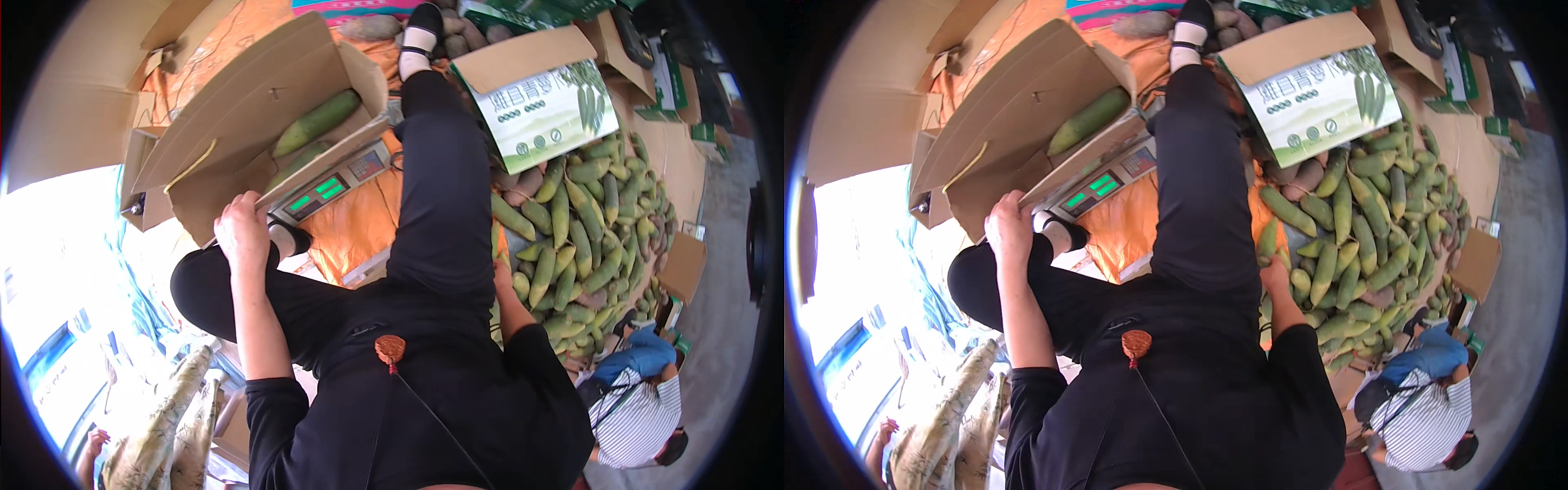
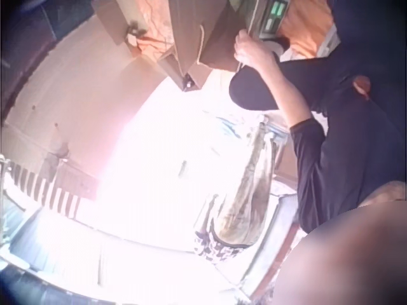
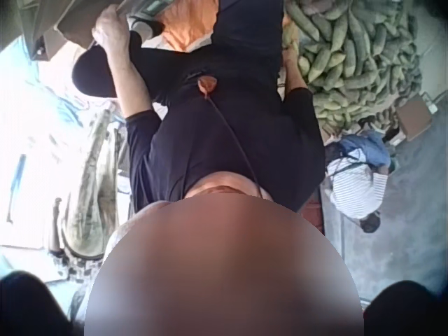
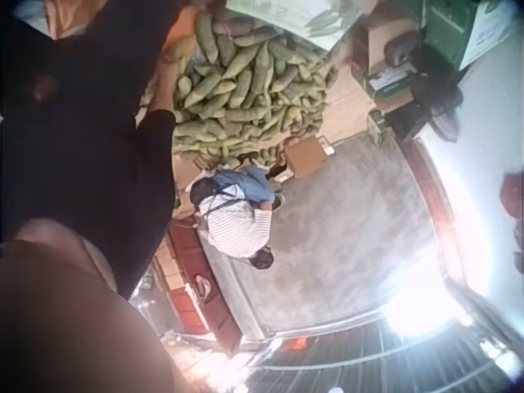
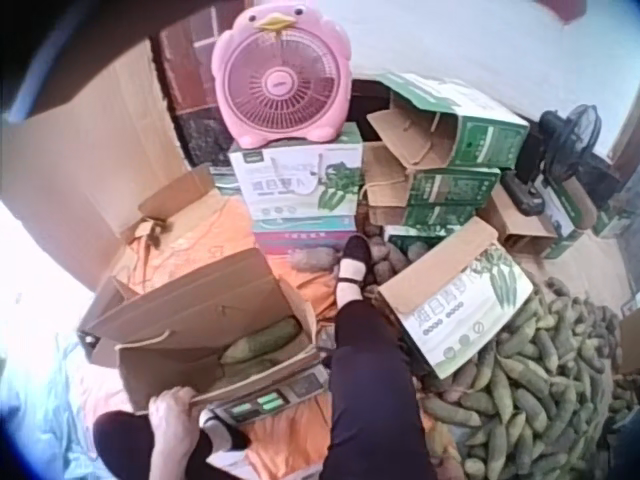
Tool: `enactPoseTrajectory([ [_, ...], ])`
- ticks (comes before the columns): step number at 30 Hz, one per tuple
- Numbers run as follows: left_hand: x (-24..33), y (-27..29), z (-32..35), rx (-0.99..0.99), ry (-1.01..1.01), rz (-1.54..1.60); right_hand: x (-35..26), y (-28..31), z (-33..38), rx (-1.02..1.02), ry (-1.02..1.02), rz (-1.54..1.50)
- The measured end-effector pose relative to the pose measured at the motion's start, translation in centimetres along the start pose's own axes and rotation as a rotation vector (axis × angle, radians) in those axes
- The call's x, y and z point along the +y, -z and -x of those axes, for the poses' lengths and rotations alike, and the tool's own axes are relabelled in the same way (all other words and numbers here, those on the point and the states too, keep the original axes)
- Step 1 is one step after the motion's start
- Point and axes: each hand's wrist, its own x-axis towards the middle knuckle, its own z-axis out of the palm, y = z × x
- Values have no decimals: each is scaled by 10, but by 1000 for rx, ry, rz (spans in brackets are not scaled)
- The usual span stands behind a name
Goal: Sort and weigh green produce and root vegetables into cardboard boxes.
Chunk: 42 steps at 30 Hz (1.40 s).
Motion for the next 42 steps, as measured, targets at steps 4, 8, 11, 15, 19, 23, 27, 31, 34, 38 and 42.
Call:
enactPoseTrajectory([
  [4, -10, 4, 9, 18, 27, 9, -131, 24, 68, 122, 166, 202],
  [8, -5, 3, 8, 13, 20, 14, -190, 64, 91, 143, 309, -217],
  [11, -3, 1, 6, 8, 5, 41, -270, 96, 134, 250, 427, -82],
  [15, -9, 0, 9, 37, 24, 65, -359, 126, 168, 267, 843, -310],
  [19, -12, -2, 11, 66, 25, 70, -451, 128, 220, 330, 1138, -412],
  [23, -8, 2, 10, 59, 14, 69, -525, 88, 249, 52, 1395, -630],
  [27, -11, -5, 12, 61, 14, 57, -575, 8, 251, -238, 1329, -598],
  [31, -11, -5, 13, 77, -10, 61, -598, -78, 243, -473, 1272, -368],
  [34, -9, -2, 11, 65, -21, 50, -604, -126, 243, -419, 1277, -101],
  [38, -10, -2, 10, 50, -1, 33, -614, -175, 270, -227, 1540, 423],
  [42, -9, 0, 9, 33, 2, 52, -615, -175, 284, -252, 1629, 248],
])
